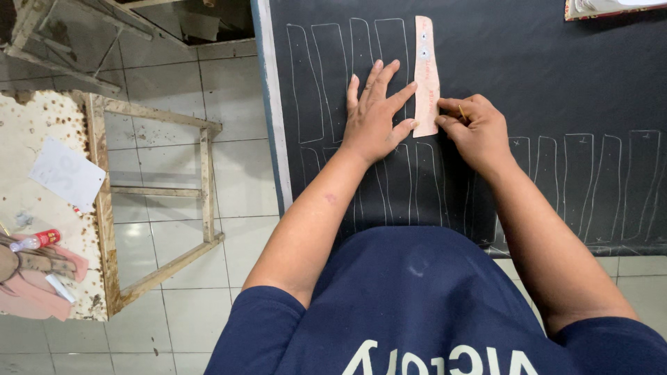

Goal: The person marks a narrow leather strip laid on a dark cutting mat, using a pen to make small marks along the strip while holding it steady with the other hand. They occasionally flip and reposition the strip to mark other spots, working over chalk outlines of similar components drawn on the mat.

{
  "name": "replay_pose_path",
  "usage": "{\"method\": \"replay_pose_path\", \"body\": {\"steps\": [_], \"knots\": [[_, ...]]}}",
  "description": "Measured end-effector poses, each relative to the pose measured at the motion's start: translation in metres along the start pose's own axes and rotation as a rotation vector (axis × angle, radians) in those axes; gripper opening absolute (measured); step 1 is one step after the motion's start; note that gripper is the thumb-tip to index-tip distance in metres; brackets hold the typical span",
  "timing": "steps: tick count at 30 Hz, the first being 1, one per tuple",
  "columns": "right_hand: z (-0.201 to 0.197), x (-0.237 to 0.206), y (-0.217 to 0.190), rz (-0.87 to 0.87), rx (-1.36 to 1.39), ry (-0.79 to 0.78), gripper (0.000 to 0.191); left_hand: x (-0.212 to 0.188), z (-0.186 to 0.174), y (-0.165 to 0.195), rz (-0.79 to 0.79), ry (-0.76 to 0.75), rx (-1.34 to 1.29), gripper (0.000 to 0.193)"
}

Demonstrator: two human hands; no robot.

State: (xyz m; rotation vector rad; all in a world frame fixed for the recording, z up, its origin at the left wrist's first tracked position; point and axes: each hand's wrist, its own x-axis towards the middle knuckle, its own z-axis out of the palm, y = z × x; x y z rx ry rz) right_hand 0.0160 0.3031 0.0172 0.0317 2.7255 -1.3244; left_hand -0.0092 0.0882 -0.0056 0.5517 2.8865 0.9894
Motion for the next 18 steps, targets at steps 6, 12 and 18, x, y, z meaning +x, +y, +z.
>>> {"method": "replay_pose_path", "body": {"steps": [6,12,18], "knots": [[0.001,-0.001,0.005,-0.012,-0.021,0.007,0.029,0.002,-0.008,0.011,-0.019,0.000,0.037,0.060],[-0.003,0.004,0.012,-0.085,-0.037,-0.007,0.025,0.002,-0.005,0.034,0.023,-0.114,0.142,0.034],[-0.019,0.027,-0.013,-0.341,-0.283,0.158,0.020,0.005,0.042,0.051,0.021,-0.196,0.282,0.035]]}}
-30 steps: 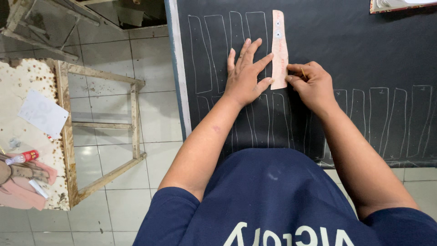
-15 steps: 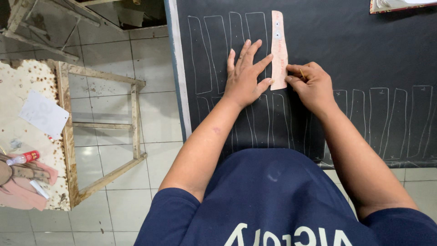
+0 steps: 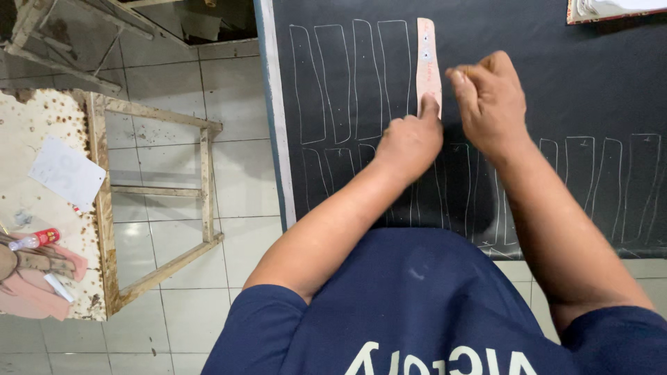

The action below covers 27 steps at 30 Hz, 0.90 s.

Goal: The person marks a narrow leather strip laid on a dark cutting mat, using a pen to make small marks along the strip while holding it steady with the other hand. They occasionally flip and reposition the strip to mark other spots, working over chalk outlines of similar components drawn on the mat.

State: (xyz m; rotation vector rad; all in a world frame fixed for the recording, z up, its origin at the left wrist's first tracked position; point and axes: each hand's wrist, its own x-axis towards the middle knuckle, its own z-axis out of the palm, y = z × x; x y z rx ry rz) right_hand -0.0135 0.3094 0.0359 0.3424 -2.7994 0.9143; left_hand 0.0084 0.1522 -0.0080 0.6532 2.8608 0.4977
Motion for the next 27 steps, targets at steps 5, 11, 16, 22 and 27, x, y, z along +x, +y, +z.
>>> {"method": "replay_pose_path", "body": {"steps": [5,11,16,22,27], "knots": [[-0.011,0.033,-0.021,-0.095,0.079,-0.161,0.025,0.006,0.031,0.011,-0.156,0.121,-0.159,0.057],[-0.003,0.046,-0.028,-0.023,0.059,-0.396,0.023,0.005,0.044,0.006,-0.042,0.158,-0.023,0.040],[0.006,0.047,-0.019,-0.183,-0.017,-0.306,0.021,0.003,0.041,0.005,0.014,0.271,-0.012,0.044],[0.008,0.070,-0.008,-0.118,-0.035,-0.318,0.024,0.000,0.032,0.004,0.053,0.335,0.020,0.040],[0.016,0.064,-0.006,-0.166,-0.068,-0.379,0.024,0.001,0.021,0.004,-0.003,0.081,-0.081,0.037]]}}
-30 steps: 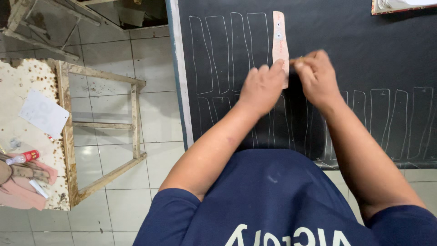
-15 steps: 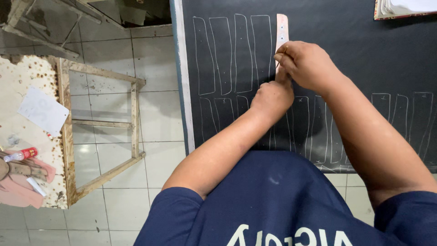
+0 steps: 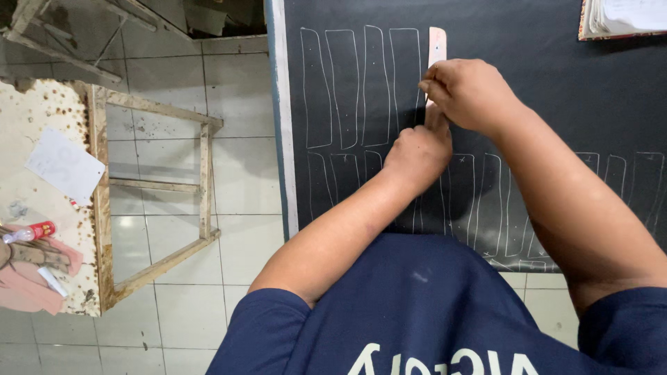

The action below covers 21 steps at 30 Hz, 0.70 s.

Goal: The person marks a narrow leather strip laid on a dark cutting mat, using a pen to make small marks along the strip while holding it steady with the other hand. They occasionally flip and reposition the strip to mark other spots, working over chalk outlines of similar components drawn on the mat.

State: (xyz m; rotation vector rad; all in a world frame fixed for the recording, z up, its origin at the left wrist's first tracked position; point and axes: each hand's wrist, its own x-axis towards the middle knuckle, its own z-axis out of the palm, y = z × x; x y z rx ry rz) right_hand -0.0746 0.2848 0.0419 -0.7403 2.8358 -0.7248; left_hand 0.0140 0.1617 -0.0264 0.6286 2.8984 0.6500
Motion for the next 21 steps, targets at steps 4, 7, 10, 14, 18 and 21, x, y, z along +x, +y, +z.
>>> {"method": "replay_pose_path", "body": {"steps": [4,7,10,14,18,21], "knots": [[0.006,0.002,0.013,-0.110,-0.061,0.129,0.021,-0.003,-0.011,-0.001,0.130,0.185,0.101,0.023],[0.005,0.019,0.029,-0.153,-0.098,0.248,0.017,-0.004,-0.018,-0.001,0.220,0.293,0.240,0.023],[0.002,0.036,0.041,-0.182,-0.052,0.323,0.011,-0.003,-0.025,0.001,0.203,0.276,0.250,0.025],[0.000,0.050,0.047,-0.163,0.004,0.343,0.006,-0.002,-0.031,0.002,0.208,0.288,0.251,0.025],[0.000,0.050,0.048,-0.136,-0.003,0.336,0.007,-0.001,-0.034,0.001,0.204,0.261,0.219,0.022],[-0.002,0.049,0.048,-0.083,-0.020,0.309,0.008,-0.002,-0.036,0.000,0.207,0.252,0.199,0.019]]}}
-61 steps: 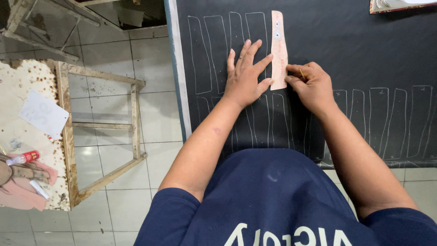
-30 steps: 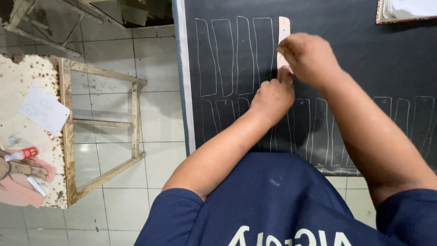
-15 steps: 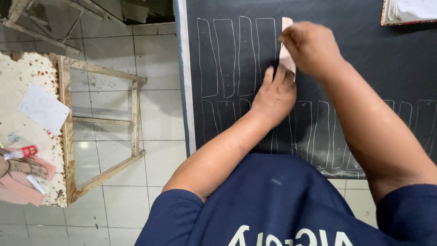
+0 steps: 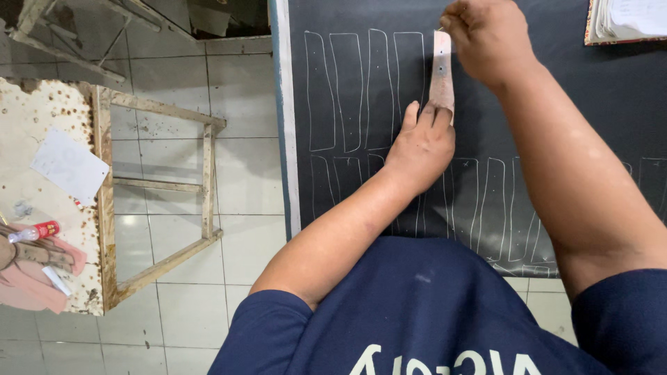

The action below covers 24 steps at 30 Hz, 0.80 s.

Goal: The person marks a narrow leather strip laid on a dark cutting mat, using a pen to make small marks along the strip while holding it steady with the other hand. They occasionally flip and reposition the strip to mark other spots, working over chalk outlines of similar components drawn on the mat.

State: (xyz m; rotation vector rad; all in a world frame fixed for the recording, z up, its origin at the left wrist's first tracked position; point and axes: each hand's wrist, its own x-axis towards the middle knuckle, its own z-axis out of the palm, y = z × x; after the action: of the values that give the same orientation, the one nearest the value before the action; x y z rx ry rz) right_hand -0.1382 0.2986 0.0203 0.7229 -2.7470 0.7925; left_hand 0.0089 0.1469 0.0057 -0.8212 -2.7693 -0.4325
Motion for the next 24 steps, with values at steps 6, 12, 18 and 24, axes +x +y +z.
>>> {"method": "replay_pose_path", "body": {"steps": [6,12,18,24], "knots": [[-0.016,-0.025,-0.001,-0.017,-0.051,0.046,0.010,0.002,0.001,-0.005,-0.036,0.023,-0.064,0.024],[-0.033,-0.094,-0.039,0.104,0.049,-0.024,0.016,0.002,-0.001,-0.018,-0.056,0.017,-0.242,0.017],[-0.046,-0.143,-0.078,0.242,0.106,-0.089,0.015,0.004,-0.008,-0.031,-0.061,-0.116,-0.283,0.015],[-0.047,-0.156,-0.087,0.252,0.121,-0.096,0.014,0.008,-0.008,-0.033,-0.098,-0.085,-0.351,0.029]]}}
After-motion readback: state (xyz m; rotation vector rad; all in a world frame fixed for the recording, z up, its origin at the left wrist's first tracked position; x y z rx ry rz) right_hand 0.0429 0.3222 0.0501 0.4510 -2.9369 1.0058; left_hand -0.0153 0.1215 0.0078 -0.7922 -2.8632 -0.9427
